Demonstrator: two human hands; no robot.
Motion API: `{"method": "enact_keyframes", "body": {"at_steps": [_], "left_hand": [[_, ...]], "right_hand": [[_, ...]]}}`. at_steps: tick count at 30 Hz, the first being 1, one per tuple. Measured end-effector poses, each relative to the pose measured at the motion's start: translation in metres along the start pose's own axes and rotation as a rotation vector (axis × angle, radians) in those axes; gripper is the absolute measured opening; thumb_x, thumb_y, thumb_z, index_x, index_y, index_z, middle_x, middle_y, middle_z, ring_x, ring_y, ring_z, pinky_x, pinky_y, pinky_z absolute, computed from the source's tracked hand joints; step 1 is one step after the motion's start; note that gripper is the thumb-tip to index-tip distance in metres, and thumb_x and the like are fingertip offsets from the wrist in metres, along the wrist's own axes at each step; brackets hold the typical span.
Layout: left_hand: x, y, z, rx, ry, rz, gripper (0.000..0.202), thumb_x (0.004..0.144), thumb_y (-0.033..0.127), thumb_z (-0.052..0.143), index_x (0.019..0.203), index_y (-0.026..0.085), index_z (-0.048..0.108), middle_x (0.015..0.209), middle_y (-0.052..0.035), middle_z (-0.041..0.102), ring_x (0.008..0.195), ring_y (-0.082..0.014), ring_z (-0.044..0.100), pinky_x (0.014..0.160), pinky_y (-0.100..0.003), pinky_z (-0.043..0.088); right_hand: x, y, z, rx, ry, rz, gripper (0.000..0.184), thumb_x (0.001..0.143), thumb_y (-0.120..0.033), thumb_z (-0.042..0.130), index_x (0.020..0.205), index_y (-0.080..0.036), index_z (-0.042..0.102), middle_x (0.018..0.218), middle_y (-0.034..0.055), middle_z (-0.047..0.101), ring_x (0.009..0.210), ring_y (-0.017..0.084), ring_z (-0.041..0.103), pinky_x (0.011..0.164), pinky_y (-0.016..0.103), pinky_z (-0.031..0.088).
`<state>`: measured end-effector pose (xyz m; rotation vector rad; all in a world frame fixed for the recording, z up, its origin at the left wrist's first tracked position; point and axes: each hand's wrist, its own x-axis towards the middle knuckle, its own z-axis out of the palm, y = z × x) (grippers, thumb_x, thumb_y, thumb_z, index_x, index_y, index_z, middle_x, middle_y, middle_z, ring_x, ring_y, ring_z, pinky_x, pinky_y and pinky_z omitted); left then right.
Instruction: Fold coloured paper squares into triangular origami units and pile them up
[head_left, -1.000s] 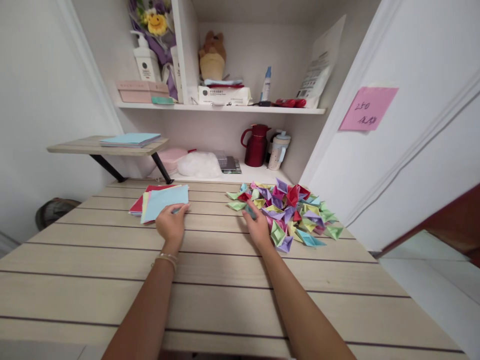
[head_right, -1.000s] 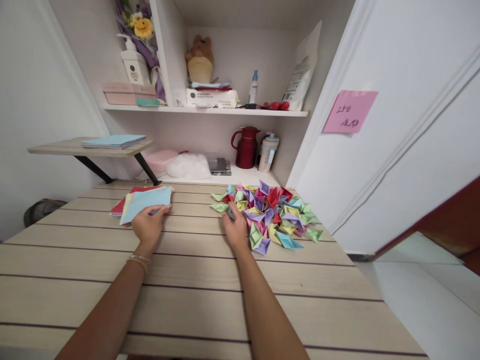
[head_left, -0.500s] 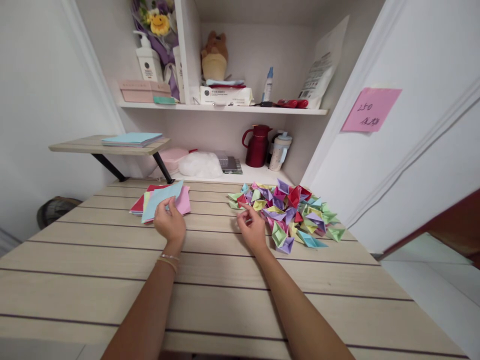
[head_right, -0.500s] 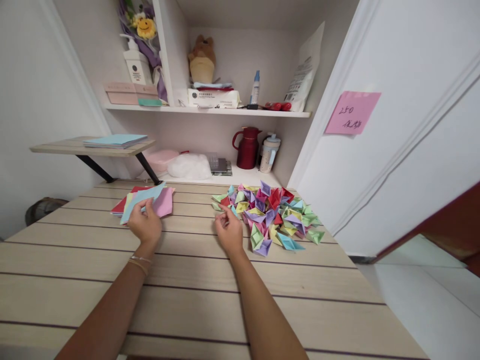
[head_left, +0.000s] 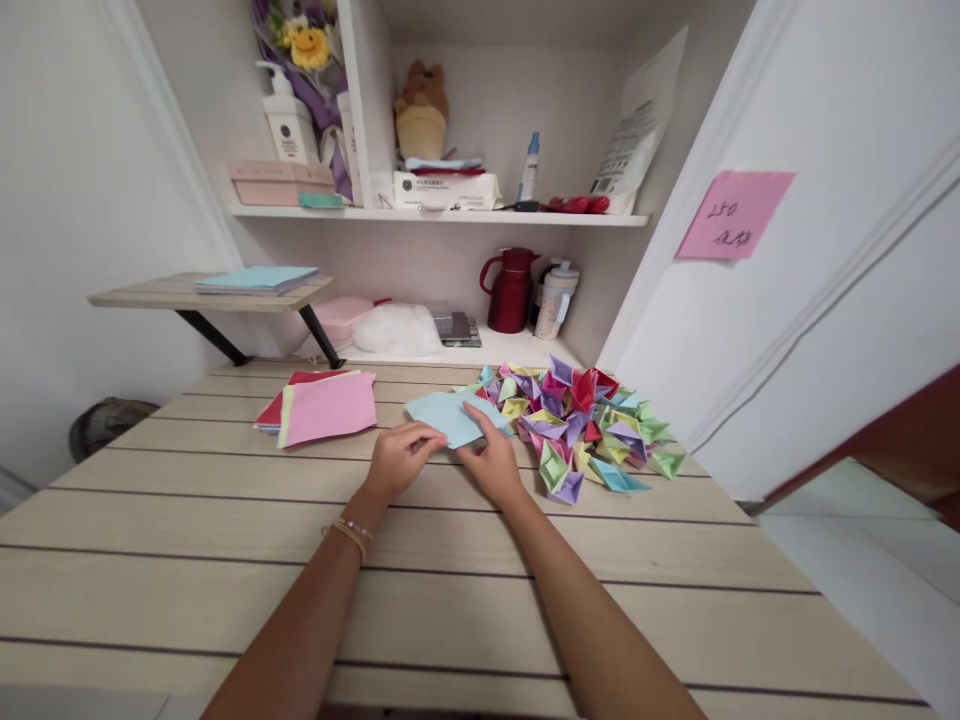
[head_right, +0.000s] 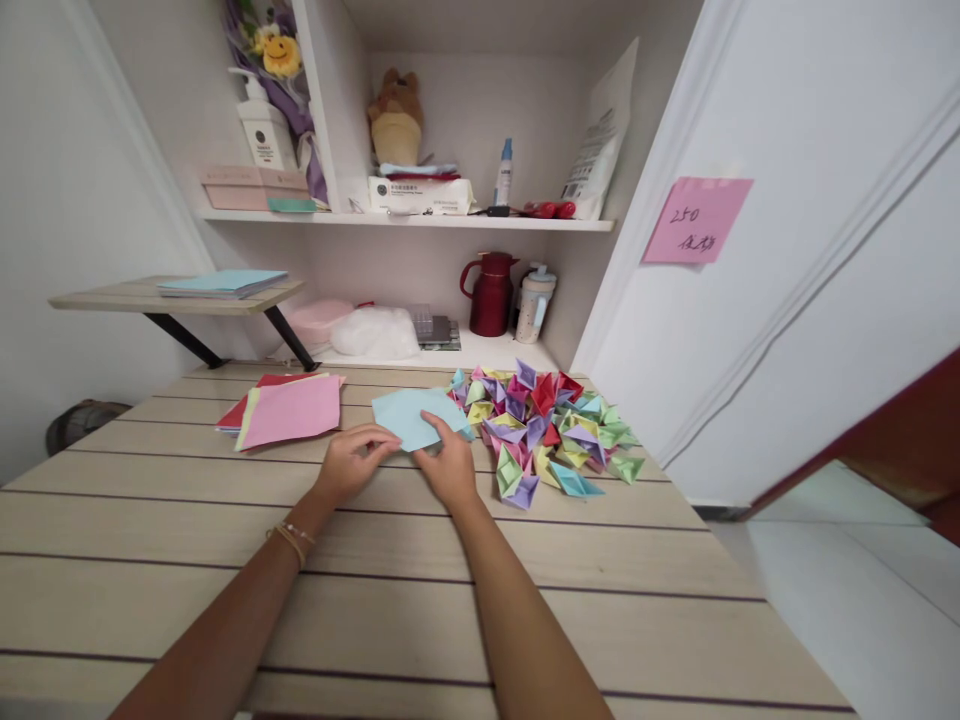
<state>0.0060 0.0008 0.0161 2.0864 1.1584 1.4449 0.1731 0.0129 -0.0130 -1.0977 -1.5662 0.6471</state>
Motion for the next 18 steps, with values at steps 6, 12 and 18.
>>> {"method": "enact_keyframes", "body": {"at_steps": [6,12,18], "left_hand": [[0.004,-0.016,0.0,-0.137,0.116,-0.176,0.074,0.046,0.028,0.082,0.115,0.023,0.058,0.12,-0.0115,0.052,0.084,-0.0176,0.059,0.061,-0.026,0.049],[0.003,-0.035,0.005,-0.488,0.056,-0.458,0.077,0.056,0.028,0.077,0.125,0.02,0.045,0.08,-0.001,0.063,0.064,-0.0096,0.058,0.064,-0.023,0.048],[0.006,-0.033,0.006,-0.582,0.034,-0.558,0.036,0.06,0.038,0.074,0.081,0.012,0.062,0.076,-0.0069,0.068,0.067,-0.016,0.063,0.067,-0.029,0.051]], "right_hand": [[0.006,0.003,-0.002,0.179,0.145,0.088,0.033,0.064,-0.026,0.064,0.096,-0.02,0.069,0.097,0.0042,0.069,0.091,0.022,0.061,0.082,0.034,0.046],[0.008,0.003,0.001,0.386,0.185,0.235,0.036,0.068,-0.048,0.064,0.075,-0.013,0.068,0.063,0.0034,0.065,0.056,0.016,0.057,0.053,0.027,0.048],[0.006,0.005,0.002,0.441,0.182,0.26,0.042,0.072,-0.048,0.06,0.094,-0.013,0.065,0.073,0.0066,0.066,0.054,0.016,0.058,0.046,0.027,0.049]]}}
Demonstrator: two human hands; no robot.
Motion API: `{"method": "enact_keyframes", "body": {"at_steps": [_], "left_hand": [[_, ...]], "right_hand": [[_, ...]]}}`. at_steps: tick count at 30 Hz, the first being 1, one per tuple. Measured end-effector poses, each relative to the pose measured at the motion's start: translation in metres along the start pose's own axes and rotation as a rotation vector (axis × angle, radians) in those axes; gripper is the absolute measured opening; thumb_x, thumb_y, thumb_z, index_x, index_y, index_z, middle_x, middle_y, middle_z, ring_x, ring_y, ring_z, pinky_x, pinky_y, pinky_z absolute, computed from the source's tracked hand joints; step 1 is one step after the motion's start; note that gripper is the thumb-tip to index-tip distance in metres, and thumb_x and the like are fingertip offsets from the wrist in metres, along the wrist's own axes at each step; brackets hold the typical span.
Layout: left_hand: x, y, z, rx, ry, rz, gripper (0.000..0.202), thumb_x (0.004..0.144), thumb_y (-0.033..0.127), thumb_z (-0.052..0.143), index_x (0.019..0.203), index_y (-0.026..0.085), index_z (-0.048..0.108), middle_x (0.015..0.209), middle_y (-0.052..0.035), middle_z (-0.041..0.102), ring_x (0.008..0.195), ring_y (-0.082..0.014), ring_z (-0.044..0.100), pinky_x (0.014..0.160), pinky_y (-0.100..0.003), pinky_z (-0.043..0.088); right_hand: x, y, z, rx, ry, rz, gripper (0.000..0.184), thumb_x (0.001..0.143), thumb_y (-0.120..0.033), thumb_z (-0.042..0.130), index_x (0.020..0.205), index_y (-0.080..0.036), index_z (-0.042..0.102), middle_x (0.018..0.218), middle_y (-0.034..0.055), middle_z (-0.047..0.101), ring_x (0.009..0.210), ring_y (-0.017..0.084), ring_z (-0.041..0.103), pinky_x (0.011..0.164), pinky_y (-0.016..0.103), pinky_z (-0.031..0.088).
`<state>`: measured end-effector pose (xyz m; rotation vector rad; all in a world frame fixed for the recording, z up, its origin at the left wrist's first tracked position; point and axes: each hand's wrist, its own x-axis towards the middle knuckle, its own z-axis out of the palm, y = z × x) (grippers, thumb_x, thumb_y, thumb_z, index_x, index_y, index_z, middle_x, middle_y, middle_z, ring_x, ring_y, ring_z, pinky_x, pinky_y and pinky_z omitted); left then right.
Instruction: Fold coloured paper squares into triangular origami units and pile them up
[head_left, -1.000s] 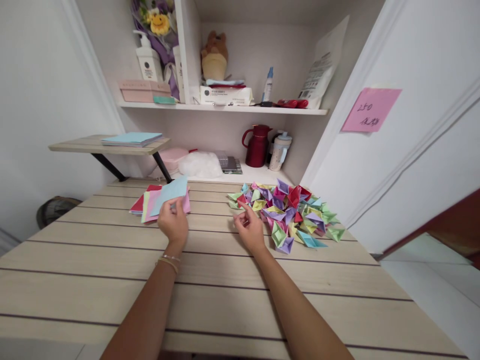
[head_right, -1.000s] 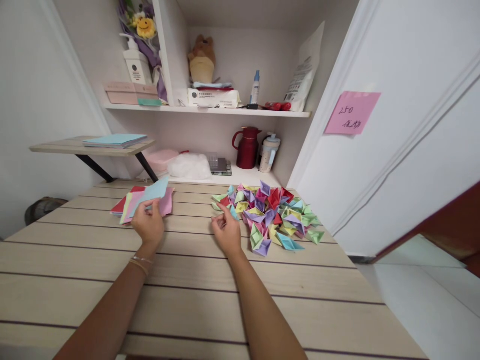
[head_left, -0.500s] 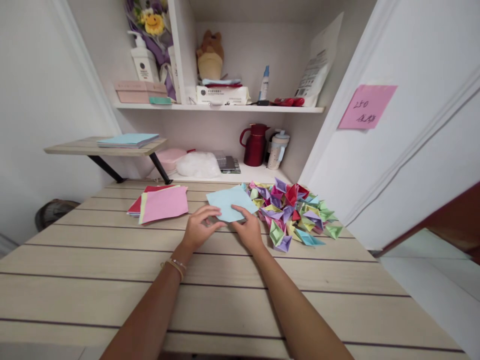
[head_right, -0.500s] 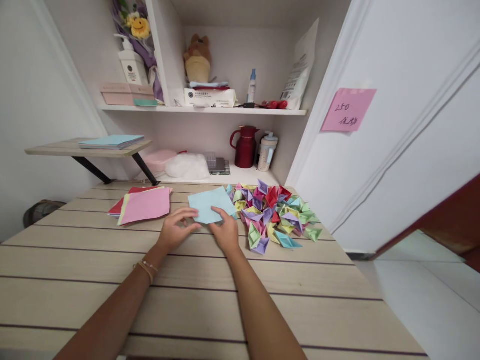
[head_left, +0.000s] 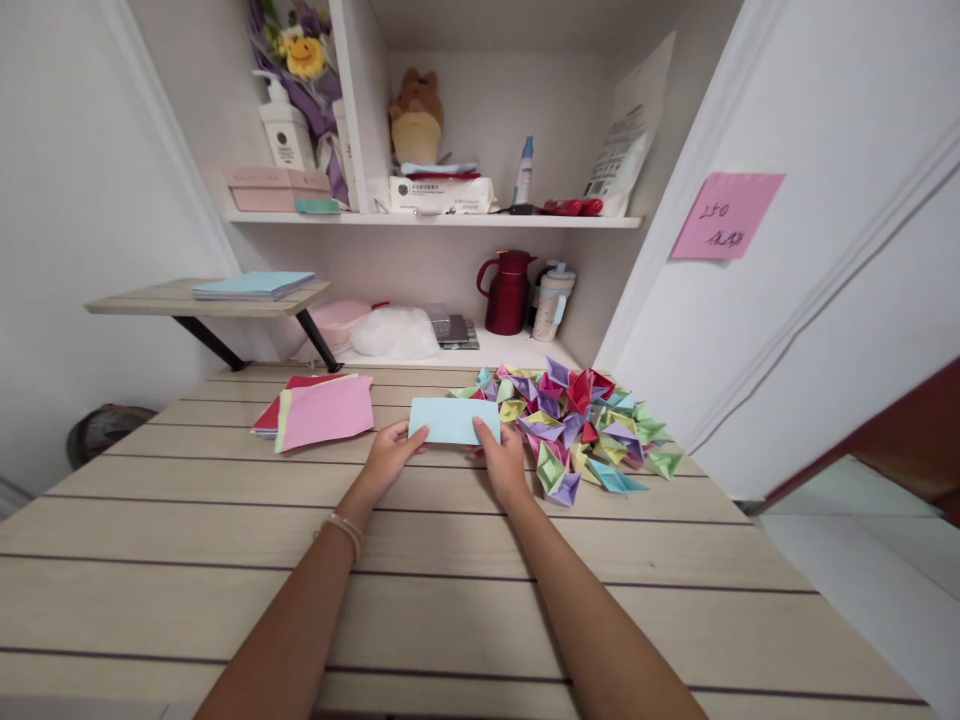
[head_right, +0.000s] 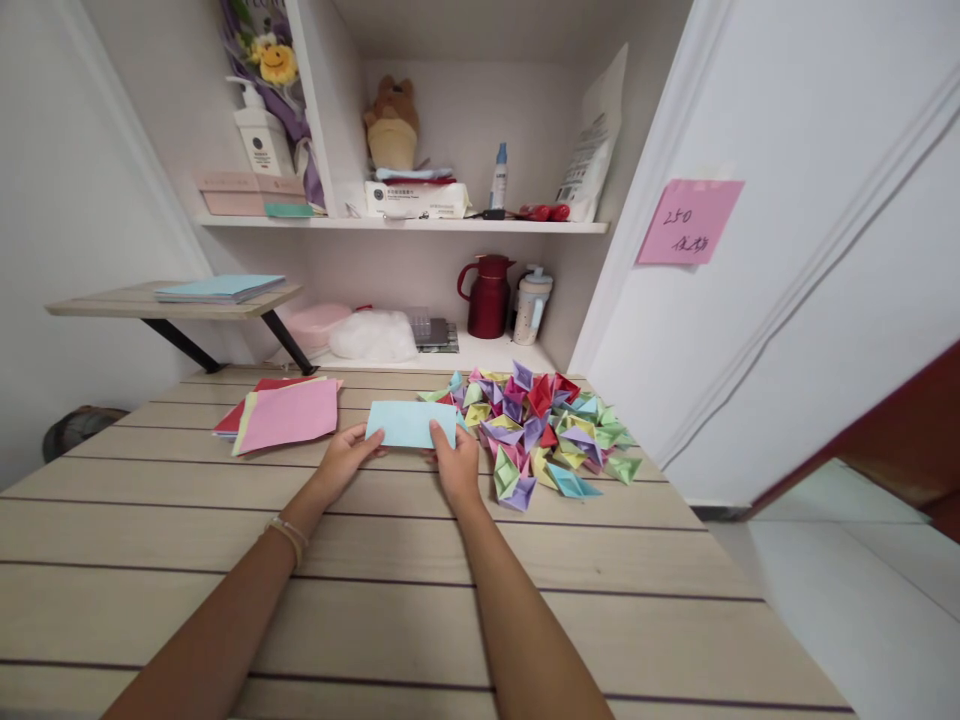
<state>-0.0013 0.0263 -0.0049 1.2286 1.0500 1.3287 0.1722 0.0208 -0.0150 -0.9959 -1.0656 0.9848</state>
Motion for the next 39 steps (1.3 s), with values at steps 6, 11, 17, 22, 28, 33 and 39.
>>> {"method": "enact_keyframes", "body": {"at_steps": [6,11,17,22,28,33,39], "left_hand": [[0.002,0.003,-0.003,-0.091,0.276,0.121,0.051,0.056,0.034,0.077,0.09,0.02,0.041,0.067,0.0024,0.064,0.053,-0.0125,0.063,0.056,-0.027,0.051],[0.004,0.004,-0.008,-0.13,0.361,0.144,0.04,0.06,0.036,0.073,0.082,0.019,0.044,0.063,0.0043,0.061,0.054,-0.01,0.061,0.059,-0.026,0.051],[0.003,0.003,-0.005,-0.129,0.169,0.018,0.038,0.057,0.035,0.075,0.086,0.014,0.062,0.072,-0.0019,0.066,0.066,-0.0141,0.063,0.064,-0.028,0.053],[0.001,0.002,-0.001,-0.083,0.118,0.001,0.035,0.056,0.036,0.077,0.08,0.012,0.069,0.075,-0.0059,0.068,0.069,-0.0161,0.063,0.066,-0.028,0.052],[-0.004,0.008,0.002,0.029,0.07,0.075,0.027,0.055,0.034,0.078,0.07,0.013,0.069,0.067,-0.0043,0.068,0.063,-0.0141,0.06,0.063,-0.025,0.048],[-0.007,0.006,0.003,0.067,-0.042,0.037,0.035,0.05,0.031,0.081,0.076,0.012,0.068,0.055,0.001,0.06,0.05,-0.0088,0.053,0.049,-0.02,0.041],[-0.003,0.0,0.003,0.087,0.004,0.079,0.037,0.054,0.032,0.079,0.081,0.011,0.063,0.06,-0.0025,0.064,0.057,-0.0129,0.06,0.055,-0.023,0.047]], "right_hand": [[-0.004,-0.002,0.003,0.038,-0.114,-0.043,0.057,0.076,-0.034,0.053,0.131,-0.021,0.044,0.075,0.0003,0.065,0.053,0.012,0.06,0.051,0.025,0.051],[-0.007,0.003,0.003,-0.237,-0.327,-0.157,0.041,0.074,-0.023,0.051,0.112,-0.021,0.064,0.069,-0.0002,0.062,0.053,0.011,0.056,0.055,0.024,0.048],[-0.009,0.008,0.003,-0.38,-0.513,-0.199,0.066,0.064,-0.013,0.056,0.129,-0.026,0.049,0.076,-0.0028,0.066,0.052,0.008,0.049,0.052,0.02,0.041],[-0.01,0.004,0.005,-0.348,-0.486,-0.199,0.048,0.07,-0.026,0.063,0.118,-0.022,0.06,0.072,-0.0013,0.065,0.054,0.01,0.051,0.055,0.022,0.043],[-0.008,-0.007,0.006,-0.189,-0.272,-0.19,0.029,0.062,-0.04,0.073,0.08,-0.018,0.07,0.092,0.006,0.067,0.083,0.019,0.06,0.066,0.026,0.049],[-0.005,-0.007,0.006,0.008,-0.165,0.052,0.034,0.064,-0.048,0.069,0.068,-0.015,0.062,0.059,0.0002,0.061,0.049,0.011,0.054,0.043,0.021,0.042],[-0.002,0.0,0.007,0.158,-0.166,0.131,0.041,0.06,-0.041,0.074,0.09,-0.02,0.056,0.071,-0.0009,0.065,0.052,0.011,0.059,0.043,0.019,0.043]]}}
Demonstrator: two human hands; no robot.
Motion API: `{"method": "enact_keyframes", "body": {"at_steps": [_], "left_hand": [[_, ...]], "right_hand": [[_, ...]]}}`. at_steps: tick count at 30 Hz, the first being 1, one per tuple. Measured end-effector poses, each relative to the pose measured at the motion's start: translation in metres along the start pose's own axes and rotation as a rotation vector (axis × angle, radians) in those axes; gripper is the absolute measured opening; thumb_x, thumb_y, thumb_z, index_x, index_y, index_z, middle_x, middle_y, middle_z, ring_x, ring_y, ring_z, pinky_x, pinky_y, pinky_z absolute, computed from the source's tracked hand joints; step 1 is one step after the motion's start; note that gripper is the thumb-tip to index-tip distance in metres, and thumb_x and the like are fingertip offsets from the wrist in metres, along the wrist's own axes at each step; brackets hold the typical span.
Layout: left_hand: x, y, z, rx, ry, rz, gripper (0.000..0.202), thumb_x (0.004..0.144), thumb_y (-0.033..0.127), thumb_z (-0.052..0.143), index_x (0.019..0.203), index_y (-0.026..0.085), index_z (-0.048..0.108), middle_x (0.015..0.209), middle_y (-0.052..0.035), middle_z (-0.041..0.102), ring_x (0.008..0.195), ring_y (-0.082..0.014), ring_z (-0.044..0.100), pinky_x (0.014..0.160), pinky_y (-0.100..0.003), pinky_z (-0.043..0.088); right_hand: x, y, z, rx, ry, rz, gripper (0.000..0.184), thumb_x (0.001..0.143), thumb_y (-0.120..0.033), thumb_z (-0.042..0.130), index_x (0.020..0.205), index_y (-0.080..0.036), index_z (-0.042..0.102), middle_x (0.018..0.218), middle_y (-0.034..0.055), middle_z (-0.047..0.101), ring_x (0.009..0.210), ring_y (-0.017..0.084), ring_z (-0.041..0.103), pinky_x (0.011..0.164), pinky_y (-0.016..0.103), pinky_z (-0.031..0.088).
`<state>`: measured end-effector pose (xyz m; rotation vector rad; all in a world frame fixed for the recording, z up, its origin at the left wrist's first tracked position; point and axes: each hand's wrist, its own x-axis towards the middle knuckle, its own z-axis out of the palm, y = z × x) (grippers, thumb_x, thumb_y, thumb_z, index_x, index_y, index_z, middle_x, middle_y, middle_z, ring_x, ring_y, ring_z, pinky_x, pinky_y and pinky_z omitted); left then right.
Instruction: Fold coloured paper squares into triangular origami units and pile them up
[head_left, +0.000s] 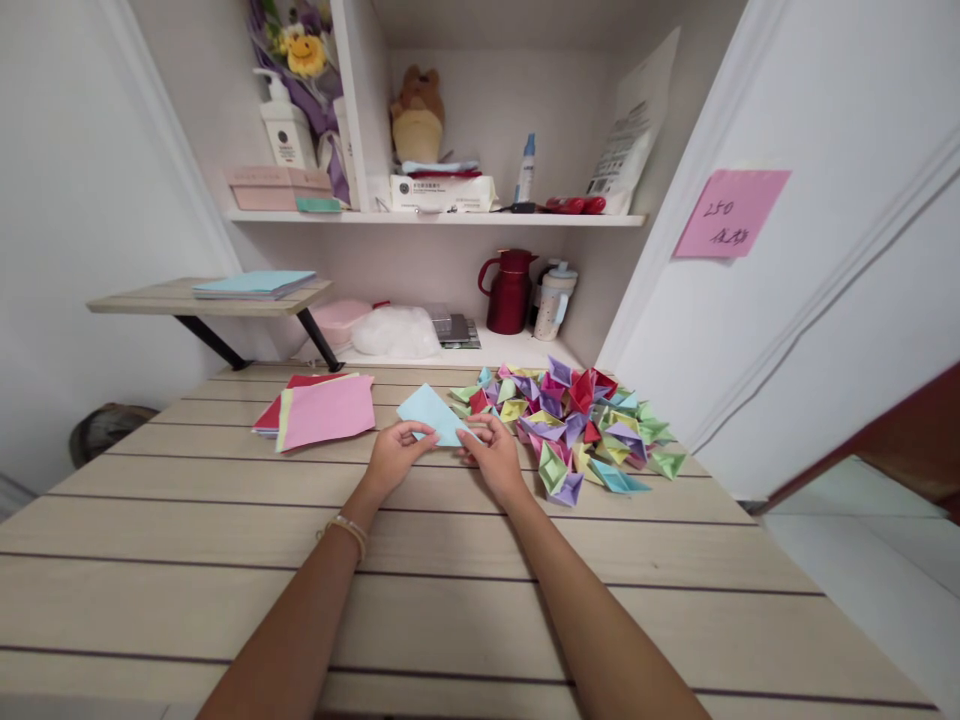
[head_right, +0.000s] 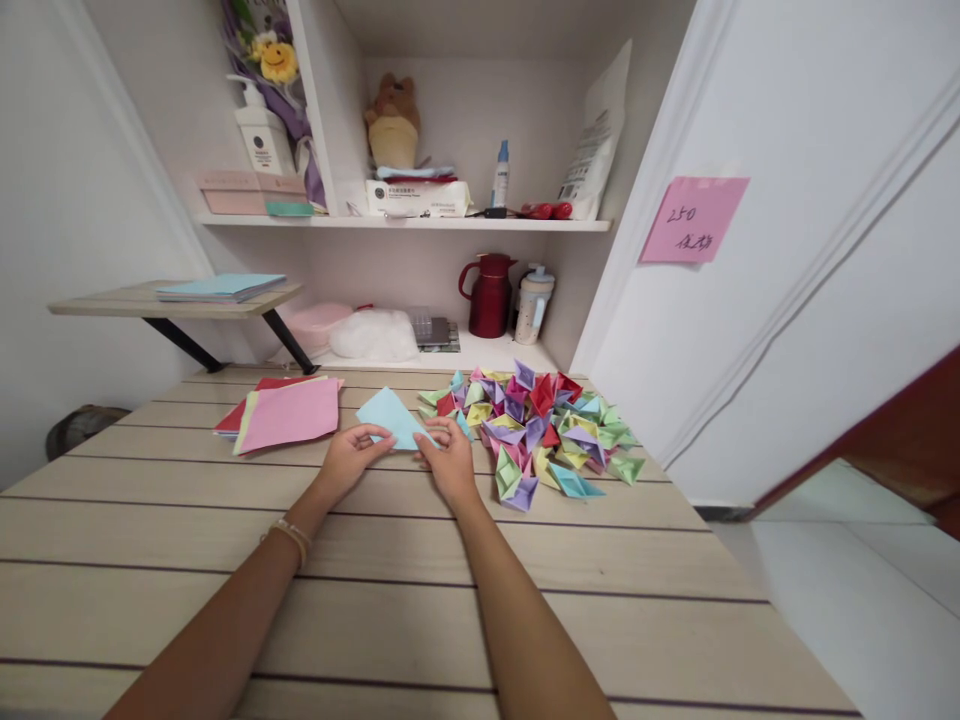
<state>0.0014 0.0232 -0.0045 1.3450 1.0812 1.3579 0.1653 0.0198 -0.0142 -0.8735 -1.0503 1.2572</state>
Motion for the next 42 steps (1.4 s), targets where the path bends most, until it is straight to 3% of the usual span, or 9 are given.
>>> {"method": "enact_keyframes", "body": {"at_steps": [3,7,12,15,18,23,31,37,42], "left_hand": [[0.0,0.003,0.002,-0.096,0.078,0.039,0.062,0.055,0.031,0.079,0.107,0.014,0.052,0.076,-0.0059,0.069,0.064,-0.0164,0.065,0.062,-0.028,0.051],[0.0,0.007,0.005,-0.188,0.157,0.035,0.084,0.055,0.029,0.079,0.126,0.018,0.034,0.076,-0.0031,0.068,0.059,-0.0138,0.064,0.064,-0.028,0.051],[0.0,0.004,0.006,-0.172,0.054,-0.018,0.039,0.06,0.031,0.075,0.09,0.013,0.059,0.058,0.0023,0.06,0.052,-0.0089,0.058,0.056,-0.02,0.047],[-0.001,0.003,0.006,-0.094,0.021,-0.046,0.026,0.065,0.035,0.071,0.067,0.013,0.058,0.042,0.0064,0.048,0.037,-0.0044,0.044,0.04,-0.016,0.035],[-0.002,0.005,0.005,-0.15,0.042,-0.085,0.028,0.068,0.039,0.069,0.073,0.015,0.055,0.043,0.006,0.051,0.035,-0.0062,0.045,0.039,-0.017,0.036],[0.0,0.0,0.005,-0.183,0.059,-0.087,0.031,0.07,0.039,0.067,0.083,0.015,0.051,0.072,-0.0066,0.07,0.063,-0.0172,0.067,0.061,-0.028,0.052],[-0.006,-0.002,0.002,0.524,-0.063,0.394,0.021,0.084,0.028,0.049,0.096,0.019,0.064,0.096,-0.0076,0.07,0.09,-0.0198,0.065,0.085,-0.034,0.049],[-0.007,0.004,-0.003,0.733,0.115,0.506,0.026,0.083,0.02,0.047,0.103,0.018,0.064,0.104,-0.0092,0.068,0.097,-0.022,0.062,0.091,-0.036,0.046],[-0.009,0.009,-0.005,0.561,0.161,0.417,0.029,0.078,0.015,0.05,0.101,0.021,0.067,0.107,-0.0082,0.067,0.102,-0.0236,0.06,0.095,-0.037,0.042]], "right_hand": [[0.001,0.004,-0.001,0.02,-0.058,-0.001,0.05,0.059,-0.036,0.075,0.102,-0.021,0.054,0.068,-0.0024,0.065,0.054,0.011,0.058,0.047,0.02,0.045],[0.001,0.009,-0.001,-0.058,-0.156,-0.001,0.032,0.062,-0.04,0.073,0.081,-0.016,0.062,0.062,-0.0011,0.062,0.052,0.009,0.054,0.05,0.02,0.045],[0.001,0.009,0.001,-0.099,-0.178,-0.049,0.031,0.067,-0.045,0.068,0.076,-0.016,0.059,0.063,-0.0001,0.063,0.052,0.009,0.053,0.048,0.02,0.043],[-0.001,0.006,0.002,-0.13,-0.156,-0.064,0.032,0.068,-0.046,0.066,0.081,-0.017,0.059,0.061,-0.0018,0.06,0.049,0.009,0.05,0.047,0.02,0.041],[-0.002,0.003,0.002,-0.19,-0.067,-0.114,0.037,0.068,-0.043,0.068,0.093,-0.017,0.058,0.055,-0.0057,0.052,0.045,0.008,0.044,0.045,0.02,0.037],[-0.003,0.002,0.001,-0.235,-0.009,-0.146,0.054,0.069,-0.039,0.068,0.115,-0.017,0.05,0.045,-0.0099,0.043,0.041,0.008,0.038,0.043,0.02,0.031],[-0.009,-0.003,0.005,-0.199,-0.065,-0.244,0.088,0.066,-0.031,0.072,0.139,-0.023,0.024,0.076,0.0004,0.066,0.053,0.01,0.053,0.052,0.022,0.043],[-0.009,-0.004,0.003,-0.349,-0.037,-0.357,0.071,0.065,-0.028,0.071,0.129,-0.024,0.041,0.092,0.0048,0.067,0.066,0.014,0.06,0.058,0.026,0.047],[-0.007,0.0,0.002,-0.42,-0.008,-0.353,0.048,0.064,-0.027,0.069,0.108,-0.02,0.052,0.085,0.0033,0.066,0.07,0.016,0.06,0.056,0.025,0.046]]}}
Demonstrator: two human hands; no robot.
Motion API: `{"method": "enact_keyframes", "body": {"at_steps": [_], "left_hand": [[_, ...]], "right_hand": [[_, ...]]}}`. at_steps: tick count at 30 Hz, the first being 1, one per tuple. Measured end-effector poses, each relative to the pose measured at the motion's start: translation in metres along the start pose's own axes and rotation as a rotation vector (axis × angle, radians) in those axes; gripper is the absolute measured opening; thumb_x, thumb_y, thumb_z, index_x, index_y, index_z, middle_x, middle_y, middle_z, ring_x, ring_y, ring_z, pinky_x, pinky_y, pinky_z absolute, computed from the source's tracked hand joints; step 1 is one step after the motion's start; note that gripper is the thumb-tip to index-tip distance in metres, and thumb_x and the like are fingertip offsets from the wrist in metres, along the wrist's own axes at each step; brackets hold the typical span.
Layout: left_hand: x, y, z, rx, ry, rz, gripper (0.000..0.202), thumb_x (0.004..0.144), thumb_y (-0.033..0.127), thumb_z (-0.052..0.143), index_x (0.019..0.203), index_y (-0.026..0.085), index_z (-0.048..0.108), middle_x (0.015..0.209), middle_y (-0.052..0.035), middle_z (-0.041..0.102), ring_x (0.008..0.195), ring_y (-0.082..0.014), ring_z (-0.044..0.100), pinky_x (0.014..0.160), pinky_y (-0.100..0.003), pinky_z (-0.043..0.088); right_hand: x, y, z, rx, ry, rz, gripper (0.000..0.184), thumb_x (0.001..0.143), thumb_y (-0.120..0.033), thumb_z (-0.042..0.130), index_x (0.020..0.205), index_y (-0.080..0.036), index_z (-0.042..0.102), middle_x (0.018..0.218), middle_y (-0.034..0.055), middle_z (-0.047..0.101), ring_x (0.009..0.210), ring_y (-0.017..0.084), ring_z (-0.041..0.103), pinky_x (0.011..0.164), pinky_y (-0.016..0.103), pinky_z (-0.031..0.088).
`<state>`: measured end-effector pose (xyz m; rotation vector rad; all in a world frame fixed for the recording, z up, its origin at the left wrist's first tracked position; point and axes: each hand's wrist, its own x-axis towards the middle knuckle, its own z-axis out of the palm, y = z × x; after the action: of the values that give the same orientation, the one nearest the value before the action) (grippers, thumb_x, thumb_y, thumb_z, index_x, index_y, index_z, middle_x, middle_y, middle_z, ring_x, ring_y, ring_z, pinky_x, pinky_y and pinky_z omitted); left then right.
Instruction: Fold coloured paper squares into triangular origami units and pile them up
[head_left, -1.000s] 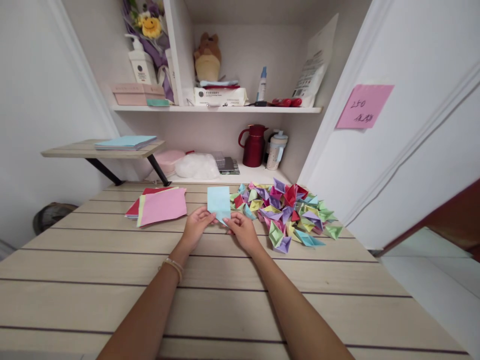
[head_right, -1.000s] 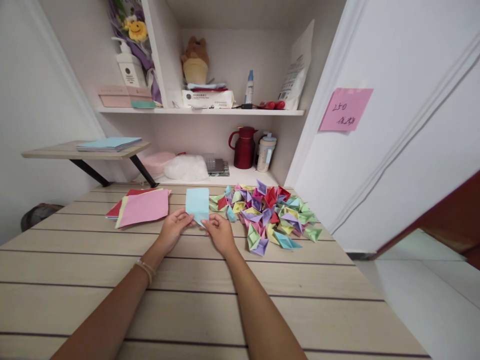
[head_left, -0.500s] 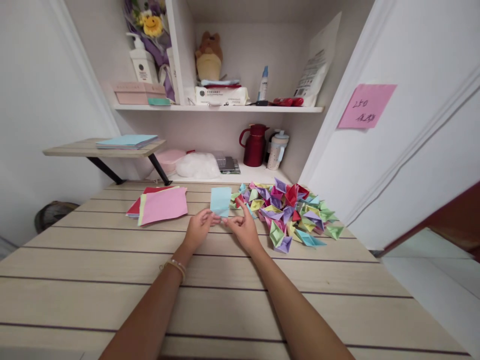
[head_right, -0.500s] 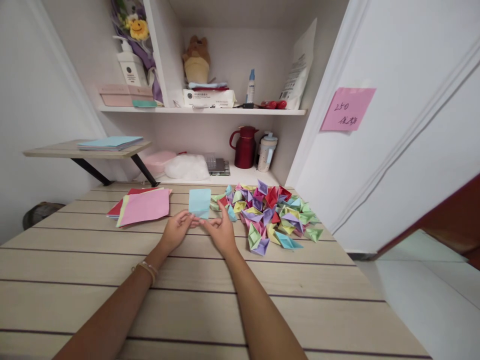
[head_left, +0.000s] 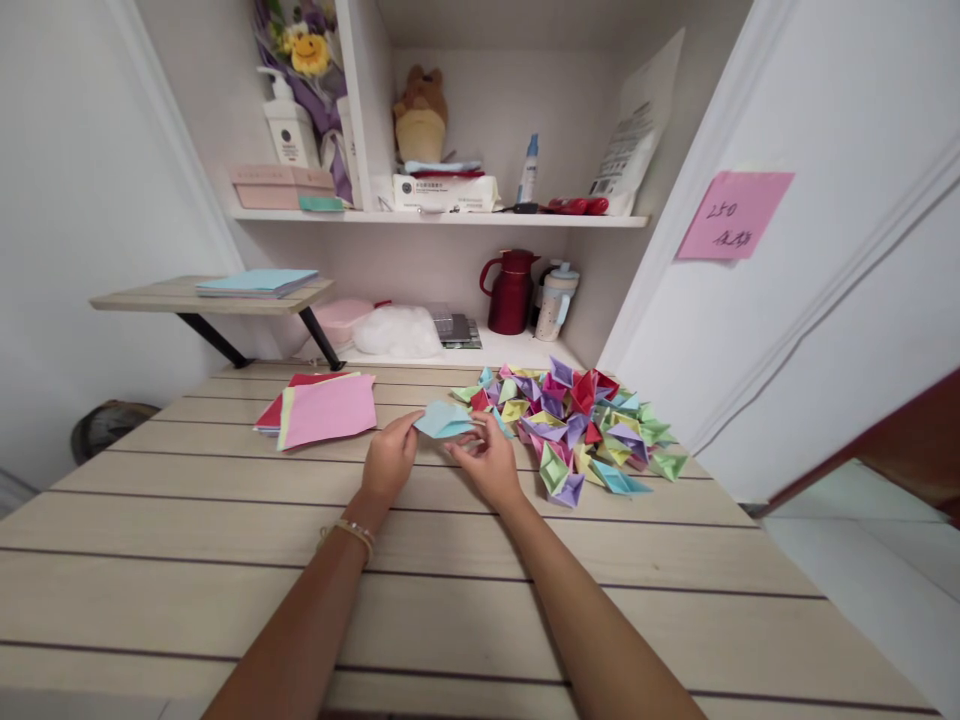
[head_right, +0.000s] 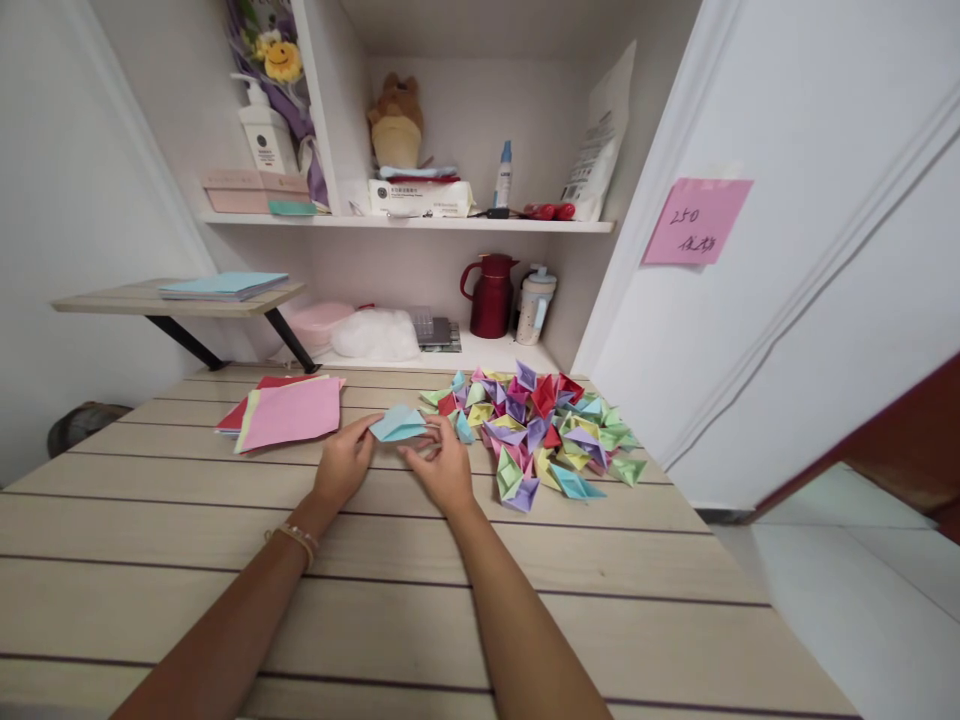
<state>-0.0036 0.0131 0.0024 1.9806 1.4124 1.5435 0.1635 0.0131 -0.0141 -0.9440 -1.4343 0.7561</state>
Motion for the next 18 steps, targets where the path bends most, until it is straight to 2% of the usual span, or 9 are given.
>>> {"method": "enact_keyframes", "body": {"at_steps": [3,5,8,11,14,18], "left_hand": [[0.0,0.005,0.004,-0.257,-0.064,-0.124,0.026,0.072,0.015,0.057,0.093,0.022,0.07,0.1,-0.0067,0.069,0.096,-0.023,0.062,0.092,-0.033,0.044],[-0.001,0.006,0.008,-0.397,-0.122,-0.211,0.023,0.07,0.016,0.06,0.09,0.02,0.07,0.095,-0.007,0.07,0.089,-0.0218,0.065,0.085,-0.032,0.048],[-0.002,0.004,0.013,-0.474,-0.196,-0.267,0.024,0.068,0.017,0.06,0.09,0.018,0.07,0.089,-0.0071,0.071,0.081,-0.0201,0.066,0.076,-0.029,0.051],[-0.002,0.002,0.014,-0.521,-0.235,-0.306,0.028,0.071,0.022,0.059,0.097,0.017,0.068,0.084,-0.0068,0.071,0.071,-0.0181,0.065,0.067,-0.028,0.052],[0.0,0.002,0.012,-0.571,-0.229,-0.384,0.028,0.074,0.031,0.058,0.094,0.016,0.07,0.079,-0.0068,0.07,0.066,-0.0166,0.064,0.061,-0.026,0.051],[0.001,0.003,0.012,-0.595,-0.209,-0.431,0.027,0.067,0.034,0.069,0.085,0.014,0.071,0.081,-0.0081,0.07,0.073,-0.0175,0.064,0.066,-0.026,0.051]], "right_hand": [[0.0,0.001,-0.002,-0.017,-0.009,-0.02,0.041,0.064,-0.024,0.066,0.104,-0.02,0.054,0.084,0.0023,0.066,0.071,0.018,0.06,0.059,0.026,0.046],[0.0,0.002,-0.003,-0.061,-0.048,-0.044,0.027,0.066,-0.022,0.062,0.092,-0.02,0.06,0.079,0.0022,0.066,0.07,0.018,0.058,0.064,0.028,0.046],[0.0,0.003,-0.005,-0.154,-0.058,-0.045,0.007,0.066,-0.021,0.06,0.073,-0.019,0.063,0.068,0.0018,0.064,0.062,0.018,0.055,0.062,0.029,0.044],[0.0,0.003,-0.005,-0.149,-0.039,-0.038,0.007,0.065,-0.02,0.061,0.071,-0.019,0.065,0.068,0.0017,0.064,0.062,0.018,0.055,0.061,0.028,0.044],[0.001,0.002,-0.006,-0.099,-0.063,-0.08,0.015,0.069,-0.018,0.058,0.08,-0.02,0.067,0.08,0.0039,0.067,0.073,0.021,0.059,0.068,0.031,0.045],[0.003,0.005,-0.006,-0.113,-0.105,-0.128,0.02,0.069,-0.018,0.059,0.088,-0.019,0.067,0.095,0.0075,0.066,0.089,0.024,0.058,0.078,0.034,0.045]]}}
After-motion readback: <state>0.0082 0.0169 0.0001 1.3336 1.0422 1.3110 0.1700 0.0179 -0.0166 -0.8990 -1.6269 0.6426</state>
